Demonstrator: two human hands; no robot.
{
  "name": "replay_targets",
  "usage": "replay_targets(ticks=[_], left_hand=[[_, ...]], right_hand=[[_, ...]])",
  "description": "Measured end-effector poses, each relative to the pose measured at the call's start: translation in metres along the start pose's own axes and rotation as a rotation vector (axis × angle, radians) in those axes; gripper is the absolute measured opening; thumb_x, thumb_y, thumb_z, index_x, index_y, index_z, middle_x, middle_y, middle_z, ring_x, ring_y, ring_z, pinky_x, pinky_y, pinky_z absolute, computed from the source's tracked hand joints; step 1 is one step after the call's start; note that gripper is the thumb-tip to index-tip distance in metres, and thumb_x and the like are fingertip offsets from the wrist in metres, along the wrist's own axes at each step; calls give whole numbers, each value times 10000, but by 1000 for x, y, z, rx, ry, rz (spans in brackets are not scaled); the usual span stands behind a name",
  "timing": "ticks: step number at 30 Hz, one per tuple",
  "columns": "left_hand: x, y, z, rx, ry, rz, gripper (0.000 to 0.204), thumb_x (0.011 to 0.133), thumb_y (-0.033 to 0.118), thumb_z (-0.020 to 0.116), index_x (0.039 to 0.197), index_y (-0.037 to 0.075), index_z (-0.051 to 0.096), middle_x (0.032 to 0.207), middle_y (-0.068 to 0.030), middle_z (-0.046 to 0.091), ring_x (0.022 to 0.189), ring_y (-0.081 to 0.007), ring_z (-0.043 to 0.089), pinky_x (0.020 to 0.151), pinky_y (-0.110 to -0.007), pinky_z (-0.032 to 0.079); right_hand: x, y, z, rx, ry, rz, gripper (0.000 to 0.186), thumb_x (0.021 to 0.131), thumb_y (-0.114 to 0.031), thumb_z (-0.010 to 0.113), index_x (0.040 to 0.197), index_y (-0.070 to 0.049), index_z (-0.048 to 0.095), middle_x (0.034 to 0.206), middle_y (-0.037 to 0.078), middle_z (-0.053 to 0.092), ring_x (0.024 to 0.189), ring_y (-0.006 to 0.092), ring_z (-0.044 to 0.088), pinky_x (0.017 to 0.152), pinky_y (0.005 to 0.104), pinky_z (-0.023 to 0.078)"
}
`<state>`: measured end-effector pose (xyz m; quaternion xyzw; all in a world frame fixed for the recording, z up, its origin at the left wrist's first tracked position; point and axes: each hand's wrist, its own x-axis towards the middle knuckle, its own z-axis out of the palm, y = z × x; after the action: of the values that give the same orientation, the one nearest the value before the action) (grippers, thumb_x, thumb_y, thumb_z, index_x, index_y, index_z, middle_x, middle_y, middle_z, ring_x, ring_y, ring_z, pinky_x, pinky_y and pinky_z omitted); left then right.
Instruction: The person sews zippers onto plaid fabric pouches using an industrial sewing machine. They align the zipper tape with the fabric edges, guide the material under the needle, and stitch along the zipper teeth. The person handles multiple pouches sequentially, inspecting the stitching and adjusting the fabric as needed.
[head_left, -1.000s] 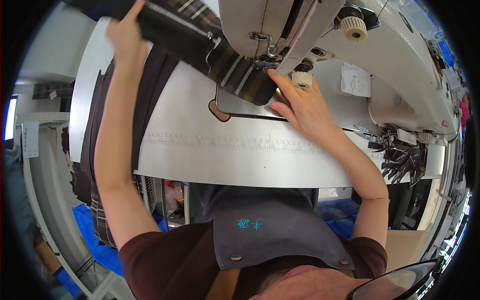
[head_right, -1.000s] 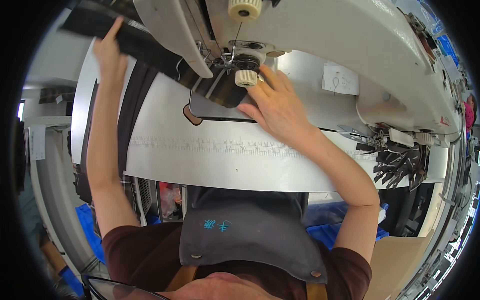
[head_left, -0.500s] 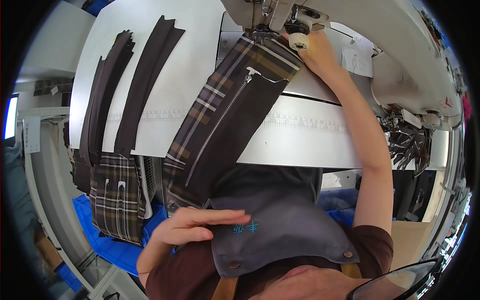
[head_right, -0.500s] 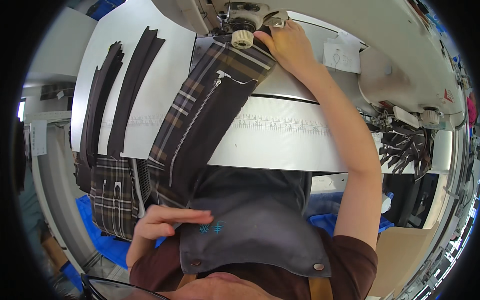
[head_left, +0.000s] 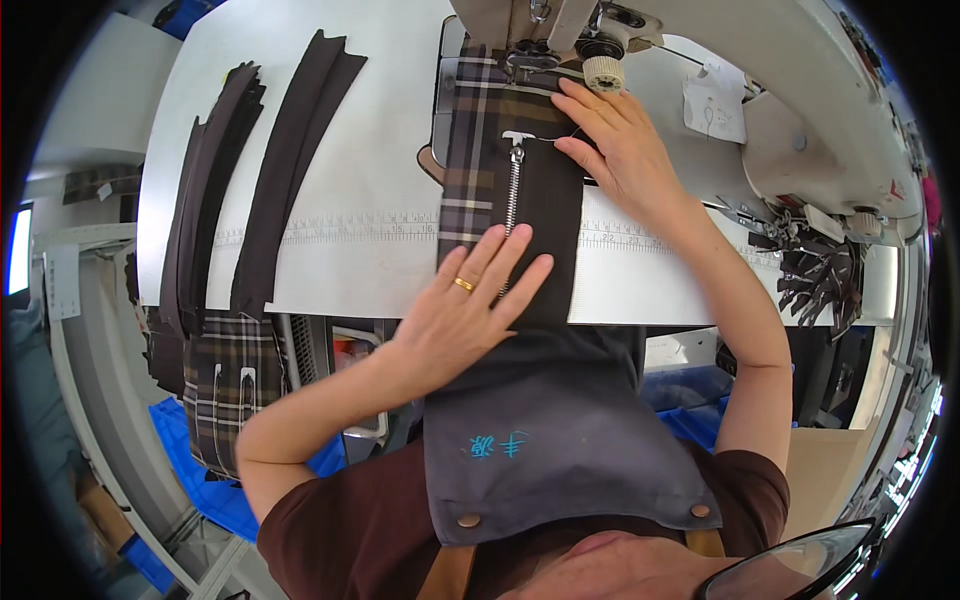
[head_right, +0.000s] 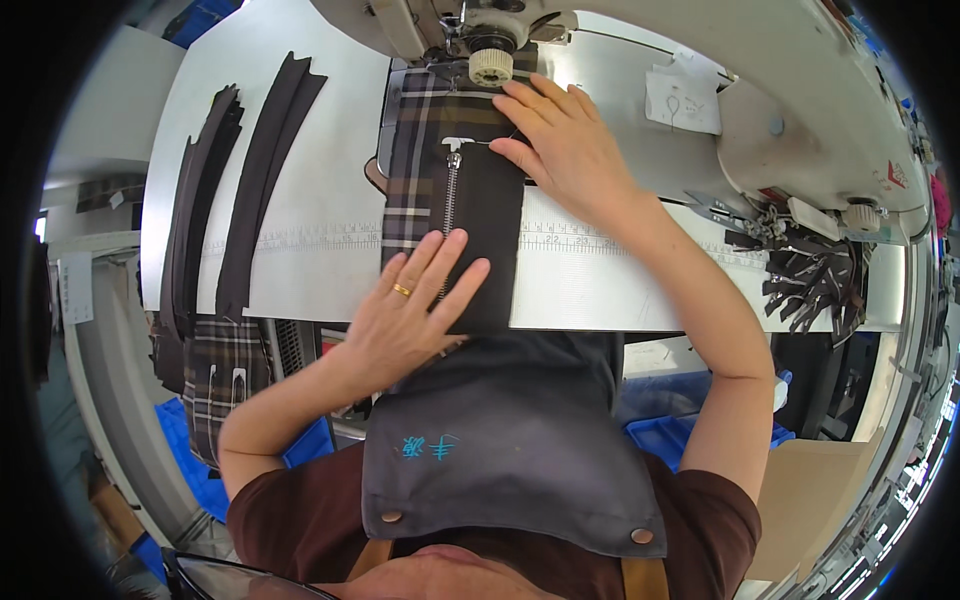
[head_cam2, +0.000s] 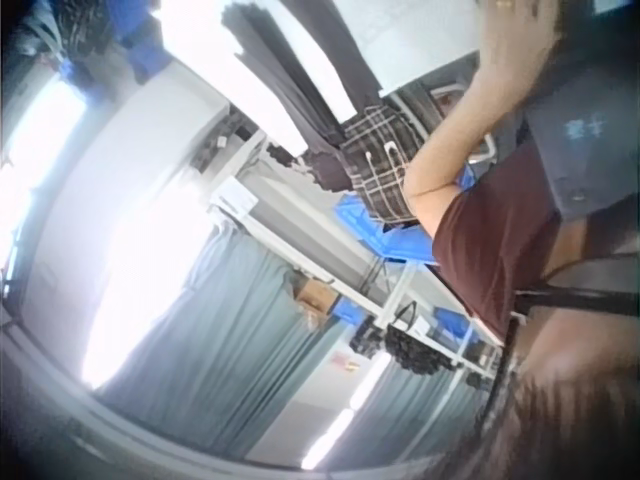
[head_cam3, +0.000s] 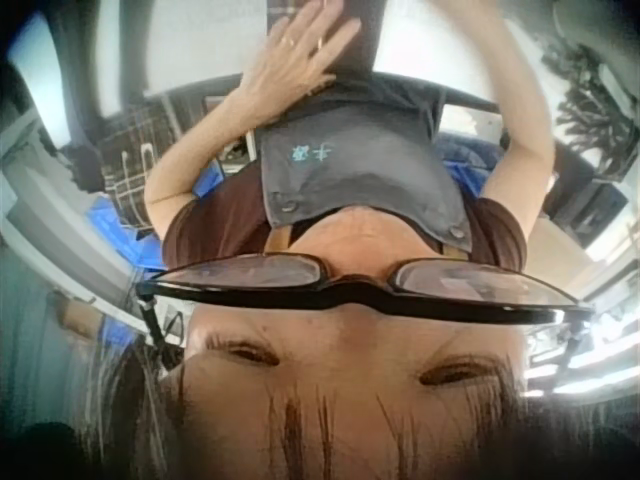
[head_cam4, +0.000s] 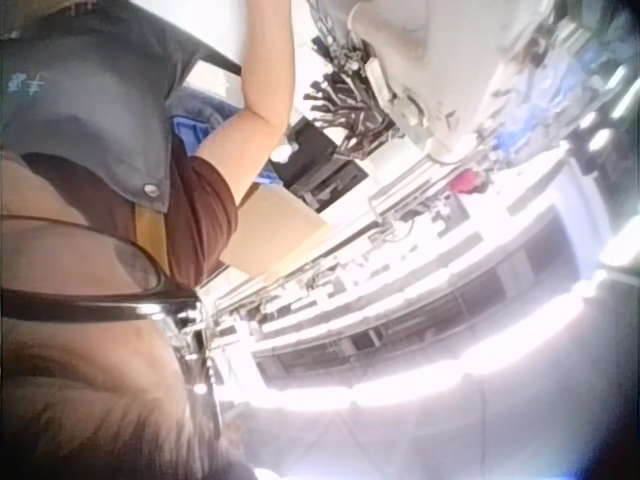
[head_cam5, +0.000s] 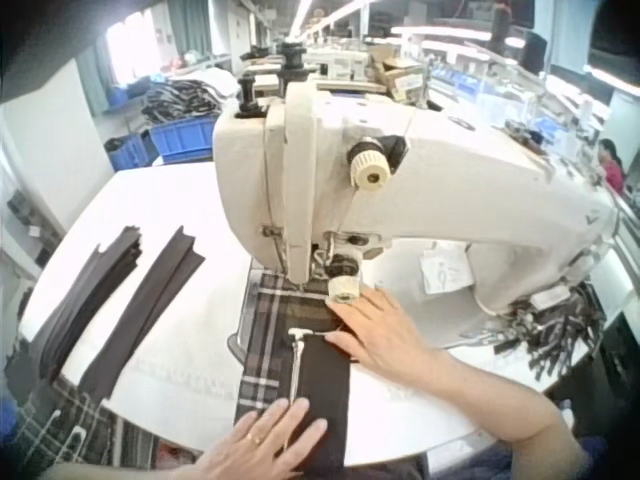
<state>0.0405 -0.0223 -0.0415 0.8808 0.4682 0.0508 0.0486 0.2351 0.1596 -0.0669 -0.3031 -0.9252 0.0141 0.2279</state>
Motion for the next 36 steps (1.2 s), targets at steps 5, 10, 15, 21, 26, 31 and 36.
replay_targets(ticks=[5,10,15,21,26,31,36], left_hand=[[6,-21,5,-316,375,-79,615,797,191,695,1290,-87,456,1361,-236,446,1276,-380,432,1036,-426,379],[20,-68,4,-92,362,-72,306,810,81,637,1108,30,592,1251,-70,554,1154,-240,544,1012,-485,365],[30,-76,0,-94,411,-39,180,776,66,649,953,86,623,1067,-5,607,967,-171,605,1041,-478,309],[48,-90,0,-54,476,-1,223,767,56,650,984,99,623,970,5,616,806,-160,621,1010,-462,334],[74,-104,2,-154,418,35,327,783,80,653,1106,87,605,1135,-23,604,848,-176,611,943,-440,385],[74,-102,2,87,379,52,402,809,205,659,1185,82,586,1282,-16,553,1121,-208,502,982,-496,369],[78,-111,4,174,363,-64,361,858,191,614,1202,83,584,1288,7,555,1206,-214,457,1011,-573,324]], right_hand=[[-3,-19,-12,17,201,-361,284,808,-199,644,1053,-57,626,1153,48,616,1130,233,528,916,369,430],[17,-44,-21,-96,-56,-621,174,776,-152,598,929,-72,619,946,18,593,945,183,538,844,301,417],[32,-50,-31,-212,-122,-664,102,767,-172,599,828,-100,561,799,-4,498,813,133,506,758,270,406],[27,-51,-33,-91,-231,-543,84,749,-145,591,780,-71,563,817,26,515,792,162,547,667,294,473],[19,-39,-28,48,-146,-536,135,721,-103,611,829,-30,578,844,65,527,752,197,572,667,320,509],[0,-39,-20,131,91,-393,240,678,-40,653,909,3,608,973,94,591,797,224,615,602,304,526],[3,-34,-9,157,117,-297,215,719,-23,640,928,16,613,1023,109,619,851,252,639,646,324,544]])
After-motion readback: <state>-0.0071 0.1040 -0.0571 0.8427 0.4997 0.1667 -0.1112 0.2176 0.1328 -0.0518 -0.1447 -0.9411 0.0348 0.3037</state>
